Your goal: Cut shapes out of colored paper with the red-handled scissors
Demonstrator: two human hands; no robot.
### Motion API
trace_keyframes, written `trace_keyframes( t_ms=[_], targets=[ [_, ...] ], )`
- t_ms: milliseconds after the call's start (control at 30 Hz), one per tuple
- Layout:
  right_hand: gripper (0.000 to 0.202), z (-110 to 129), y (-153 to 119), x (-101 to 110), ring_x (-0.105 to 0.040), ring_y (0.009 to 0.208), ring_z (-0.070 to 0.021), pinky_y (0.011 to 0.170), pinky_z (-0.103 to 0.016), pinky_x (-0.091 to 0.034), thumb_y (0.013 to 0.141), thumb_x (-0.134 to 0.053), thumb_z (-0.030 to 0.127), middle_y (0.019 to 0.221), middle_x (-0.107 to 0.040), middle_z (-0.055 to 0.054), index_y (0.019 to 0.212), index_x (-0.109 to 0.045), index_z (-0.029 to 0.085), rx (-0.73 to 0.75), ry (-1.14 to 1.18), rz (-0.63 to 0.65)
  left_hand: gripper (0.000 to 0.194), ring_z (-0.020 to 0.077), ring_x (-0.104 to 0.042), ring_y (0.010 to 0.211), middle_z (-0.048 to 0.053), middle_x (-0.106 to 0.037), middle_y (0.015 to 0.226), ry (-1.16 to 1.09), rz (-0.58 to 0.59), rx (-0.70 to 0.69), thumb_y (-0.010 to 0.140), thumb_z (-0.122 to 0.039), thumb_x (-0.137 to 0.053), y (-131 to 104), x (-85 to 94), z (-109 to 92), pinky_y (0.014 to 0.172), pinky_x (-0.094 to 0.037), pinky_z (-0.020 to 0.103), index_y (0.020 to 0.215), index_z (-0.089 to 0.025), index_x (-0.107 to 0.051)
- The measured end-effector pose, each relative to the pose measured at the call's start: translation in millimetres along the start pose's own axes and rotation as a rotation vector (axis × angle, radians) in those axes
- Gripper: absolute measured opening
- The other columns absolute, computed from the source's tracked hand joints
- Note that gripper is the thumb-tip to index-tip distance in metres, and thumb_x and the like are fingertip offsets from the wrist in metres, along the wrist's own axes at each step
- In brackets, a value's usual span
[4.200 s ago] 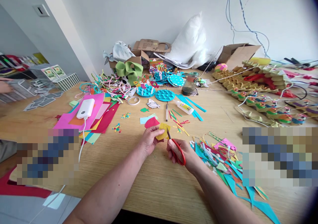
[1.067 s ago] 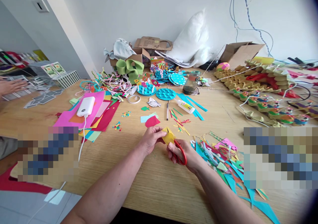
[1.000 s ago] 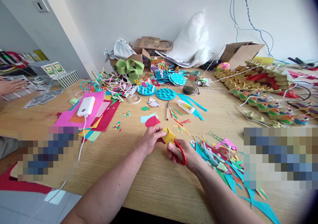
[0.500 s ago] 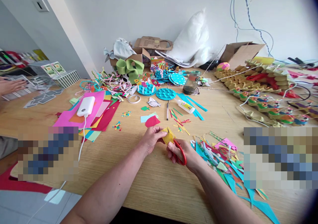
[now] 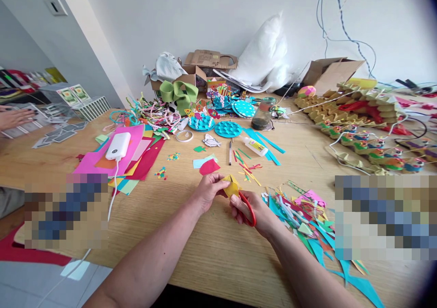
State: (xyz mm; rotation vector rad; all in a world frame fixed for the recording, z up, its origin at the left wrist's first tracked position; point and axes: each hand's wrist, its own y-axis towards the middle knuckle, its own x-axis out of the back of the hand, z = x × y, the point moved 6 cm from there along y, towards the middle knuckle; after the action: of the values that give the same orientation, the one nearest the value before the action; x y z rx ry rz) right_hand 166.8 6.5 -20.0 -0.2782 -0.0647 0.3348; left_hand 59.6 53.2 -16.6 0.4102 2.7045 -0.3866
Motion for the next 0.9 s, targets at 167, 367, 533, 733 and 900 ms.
trace_keyframes(
  t_ms=[167,367,533,733,900],
  targets=[
    [0.047,0.4,-0.6,-0.4,-0.046,0.038,-0.0065,0.037,-0.017,-0.028,0.067,-0.066,0.059,0.053,-0.055,0.002,0.065,-0.051,0.014,-0.009,0.016,-0.008,0.024,0.0095,-0.051,0.054,0.0,-0.058,0.061,-0.013,-0.002,0.006,0.058,-0.03,-0.074,0.2,-0.1,0.9,0.052,-0.041,0.023,0.064,-0.013,-0.059],
    [0.046,1.4,-1.3,-1.3,-0.045,0.038,-0.0063,0.036,-0.017,-0.027,0.068,-0.067,0.058,0.054,-0.056,0.001,0.065,-0.051,0.014,-0.02,0.014,0.001,0.024,0.0106,-0.053,0.054,0.0,-0.059,0.06,-0.025,-0.03,0.017,0.059,-0.03,-0.073,1.1,2.3,1.7,0.053,-0.042,0.024,0.064,-0.014,-0.057],
    [0.047,1.7,-1.6,-1.6,-0.046,0.039,-0.0066,0.037,-0.017,-0.027,0.067,-0.067,0.058,0.053,-0.056,0.002,0.066,-0.05,0.015,-0.025,0.025,0.003,0.023,0.0095,-0.052,0.053,0.0,-0.059,0.06,-0.019,-0.023,0.009,0.058,-0.029,-0.073,1.1,2.2,1.2,0.052,-0.041,0.022,0.064,-0.013,-0.058],
    [0.049,5.5,-2.6,-2.7,-0.046,0.04,-0.007,0.038,-0.018,-0.028,0.065,-0.067,0.061,0.054,-0.056,0.002,0.066,-0.049,0.015,-0.026,0.017,0.007,0.023,0.0101,-0.053,0.054,0.001,-0.06,0.061,0.002,-0.005,0.015,0.059,-0.031,-0.073,-0.2,0.6,0.1,0.053,-0.041,0.023,0.065,-0.013,-0.059],
    [0.05,5.6,-2.8,-2.0,-0.045,0.039,-0.0072,0.037,-0.018,-0.028,0.061,-0.07,0.061,0.052,-0.055,0.003,0.068,-0.052,0.015,-0.042,0.003,-0.005,0.022,0.0104,-0.053,0.055,0.001,-0.059,0.06,-0.006,-0.008,0.008,0.059,-0.03,-0.073,-0.3,0.5,-0.4,0.054,-0.041,0.023,0.064,-0.013,-0.06]
  ],
)
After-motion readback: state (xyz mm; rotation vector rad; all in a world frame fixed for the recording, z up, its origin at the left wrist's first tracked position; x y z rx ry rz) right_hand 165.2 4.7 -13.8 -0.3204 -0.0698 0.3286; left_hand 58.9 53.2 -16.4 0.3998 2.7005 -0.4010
